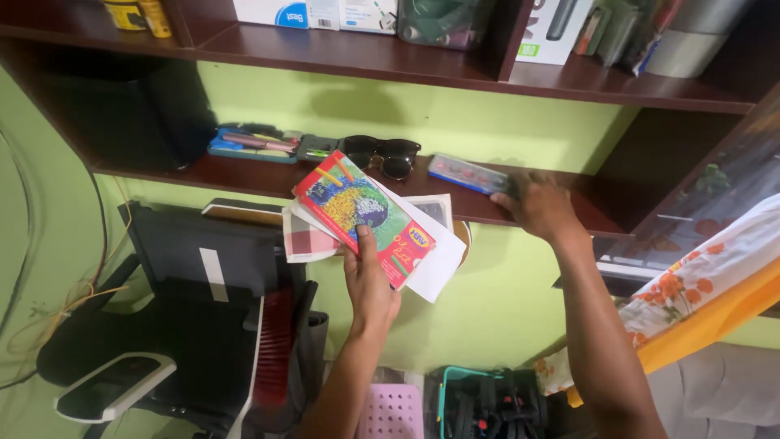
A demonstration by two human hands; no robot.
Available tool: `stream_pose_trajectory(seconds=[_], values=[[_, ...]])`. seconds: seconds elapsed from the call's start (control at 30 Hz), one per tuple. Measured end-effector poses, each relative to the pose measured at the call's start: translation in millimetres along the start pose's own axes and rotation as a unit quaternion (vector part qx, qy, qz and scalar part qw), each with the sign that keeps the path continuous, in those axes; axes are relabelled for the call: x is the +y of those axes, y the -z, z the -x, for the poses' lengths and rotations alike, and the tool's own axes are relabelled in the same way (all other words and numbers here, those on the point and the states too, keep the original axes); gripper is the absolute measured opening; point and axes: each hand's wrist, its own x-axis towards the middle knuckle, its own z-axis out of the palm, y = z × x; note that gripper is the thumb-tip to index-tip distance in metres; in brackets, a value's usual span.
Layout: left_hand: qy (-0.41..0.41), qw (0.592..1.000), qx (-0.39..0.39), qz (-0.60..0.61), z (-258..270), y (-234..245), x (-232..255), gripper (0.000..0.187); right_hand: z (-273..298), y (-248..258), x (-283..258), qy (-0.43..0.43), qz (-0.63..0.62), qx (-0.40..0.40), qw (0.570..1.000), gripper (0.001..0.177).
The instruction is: Organizing and cleaning a shelf unit by moving items and wiping surfaces.
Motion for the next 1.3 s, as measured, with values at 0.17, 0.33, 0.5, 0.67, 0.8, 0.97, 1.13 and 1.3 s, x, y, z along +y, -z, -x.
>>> stream_pose_trajectory(seconds=[0.17, 0.33, 0.5, 0.67, 0.8, 0.97, 1.13, 1.3], values=[[0.007, 1.0, 0.011, 0.001, -3.7, -4.9, 7.2, 0.056, 38.9, 25.3, -7.4, 0.063, 0.017, 0.094, 0.993, 0.061], [-0.009, 1.0, 0.017, 0.006, -3.7, -8.6, 18.2, 0.055, 89.4, 95.7, -40.6, 0.08, -0.059, 0.185, 0.978, 0.053], [-0.058, 0.998, -0.004, 0.023, -1.2, -17.9, 47.0, 0.053, 97.9, 141.0, -85.5, 0.181, -0.118, 0.173, 0.961, 0.052], [-0.114, 0.993, -0.005, 0.025, -1.0, -5.8, 87.3, 0.053, 64.1, 165.0, -139.2, 0.263, -0.128, 0.19, 0.937, 0.05], [-0.156, 0.988, -0.002, 0.015, -1.7, 11.8, 119.9, 0.05, 12.8, 169.1, -183.1, 0.352, -0.097, 0.269, 0.891, 0.049], [-0.217, 0.976, 0.007, 0.0, 0.5, 34.6, 155.0, 0.048, -20.0, 165.6, -237.2, 0.362, -0.095, 0.268, 0.888, 0.043], [-0.27, 0.963, 0.007, 0.009, 11.8, 50.1, 192.9, 0.047, -29.5, 145.2, -273.0, 0.396, -0.126, 0.288, 0.863, 0.044], [-0.252, 0.967, 0.039, -0.017, 11.9, 59.6, 211.7, 0.046, -64.3, 144.6, -257.0, 0.336, -0.092, 0.232, 0.908, 0.046]])
